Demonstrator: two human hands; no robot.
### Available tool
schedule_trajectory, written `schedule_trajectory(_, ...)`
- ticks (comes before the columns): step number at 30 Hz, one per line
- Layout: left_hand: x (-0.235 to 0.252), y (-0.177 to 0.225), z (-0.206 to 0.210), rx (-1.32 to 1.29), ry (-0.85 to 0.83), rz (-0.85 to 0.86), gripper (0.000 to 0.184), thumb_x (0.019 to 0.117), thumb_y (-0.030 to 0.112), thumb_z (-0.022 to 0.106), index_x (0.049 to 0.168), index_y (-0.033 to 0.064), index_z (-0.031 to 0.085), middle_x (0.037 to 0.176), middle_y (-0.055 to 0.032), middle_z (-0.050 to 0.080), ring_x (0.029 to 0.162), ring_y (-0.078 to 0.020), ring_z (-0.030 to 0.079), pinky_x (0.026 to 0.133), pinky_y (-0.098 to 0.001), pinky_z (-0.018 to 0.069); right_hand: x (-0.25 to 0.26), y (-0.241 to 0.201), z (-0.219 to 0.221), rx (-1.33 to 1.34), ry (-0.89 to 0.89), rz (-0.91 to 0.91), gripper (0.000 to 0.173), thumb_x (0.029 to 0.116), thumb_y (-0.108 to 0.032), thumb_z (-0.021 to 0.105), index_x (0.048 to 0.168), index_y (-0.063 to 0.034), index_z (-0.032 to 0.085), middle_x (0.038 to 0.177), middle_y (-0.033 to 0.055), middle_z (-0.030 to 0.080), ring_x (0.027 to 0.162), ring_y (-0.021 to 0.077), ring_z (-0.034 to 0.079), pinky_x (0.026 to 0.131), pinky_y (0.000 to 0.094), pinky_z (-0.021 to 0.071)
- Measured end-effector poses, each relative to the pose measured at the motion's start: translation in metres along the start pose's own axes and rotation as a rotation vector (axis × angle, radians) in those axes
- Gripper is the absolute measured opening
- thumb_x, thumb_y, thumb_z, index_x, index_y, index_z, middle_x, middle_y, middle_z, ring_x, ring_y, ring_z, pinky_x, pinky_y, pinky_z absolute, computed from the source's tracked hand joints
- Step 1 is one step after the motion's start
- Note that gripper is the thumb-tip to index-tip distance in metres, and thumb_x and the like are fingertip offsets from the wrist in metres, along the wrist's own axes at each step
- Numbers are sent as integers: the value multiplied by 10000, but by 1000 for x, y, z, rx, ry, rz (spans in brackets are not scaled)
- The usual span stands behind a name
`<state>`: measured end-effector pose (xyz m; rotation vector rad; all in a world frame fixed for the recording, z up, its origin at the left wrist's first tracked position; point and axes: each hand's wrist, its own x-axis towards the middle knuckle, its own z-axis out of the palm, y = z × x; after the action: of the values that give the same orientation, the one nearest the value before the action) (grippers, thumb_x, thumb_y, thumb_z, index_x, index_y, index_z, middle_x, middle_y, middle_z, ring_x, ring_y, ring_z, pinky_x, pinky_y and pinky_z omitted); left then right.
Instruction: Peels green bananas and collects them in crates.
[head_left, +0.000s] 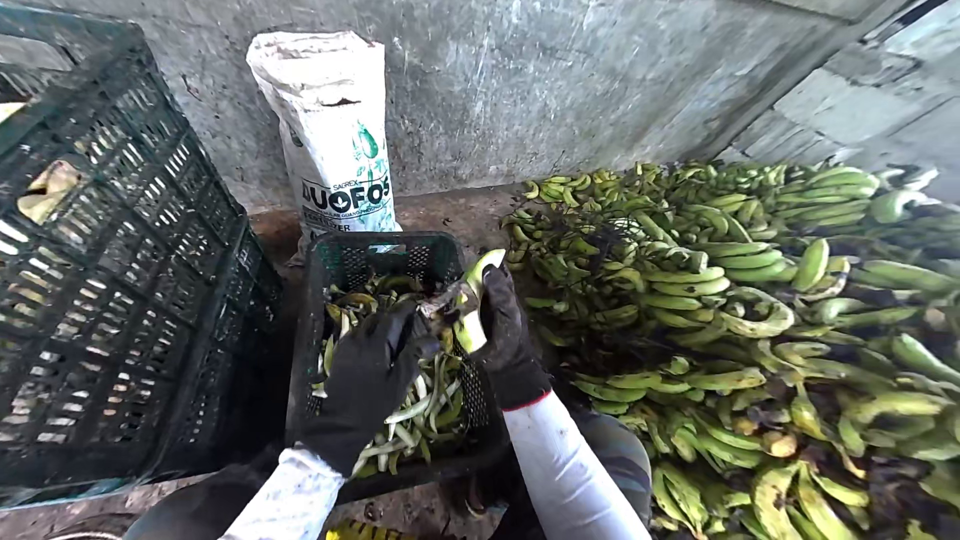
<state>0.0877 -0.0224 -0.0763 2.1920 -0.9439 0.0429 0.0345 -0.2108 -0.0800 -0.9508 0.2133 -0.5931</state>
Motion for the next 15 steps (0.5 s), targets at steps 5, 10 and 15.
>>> schedule_trajectory(5,-12,7,13,147,194,142,729,971,691,440,1383,125,643,1120,-225,712,1014,-425,692,876,-596,546,7,-9,25,-46,316,-176,378,1065,-441,463,1353,-200,506,1056,27,648,897,132,666,736,365,592)
schedule_trajectory(10,-2,-3,6,71,93,66,633,1000,584,456,1441,151,592,1218,-216,687,1104,-424,664,949,-611,510,-4,-11,9,-267,10,-12,383,1083,-406,424,1417,-223,459,1016,14,647,831,96,657,711,306,589)
schedule_trajectory(15,25,-33,-9,21,-92,-111,543,1015,600,436,1475,330,537,1276,-95,668,1084,-314,674,882,-637,526,-26,-34,6,-677,-477,372,526,1022,-306,528,1502,-108,446,1261,68,639,1057,77,636,925,267,541)
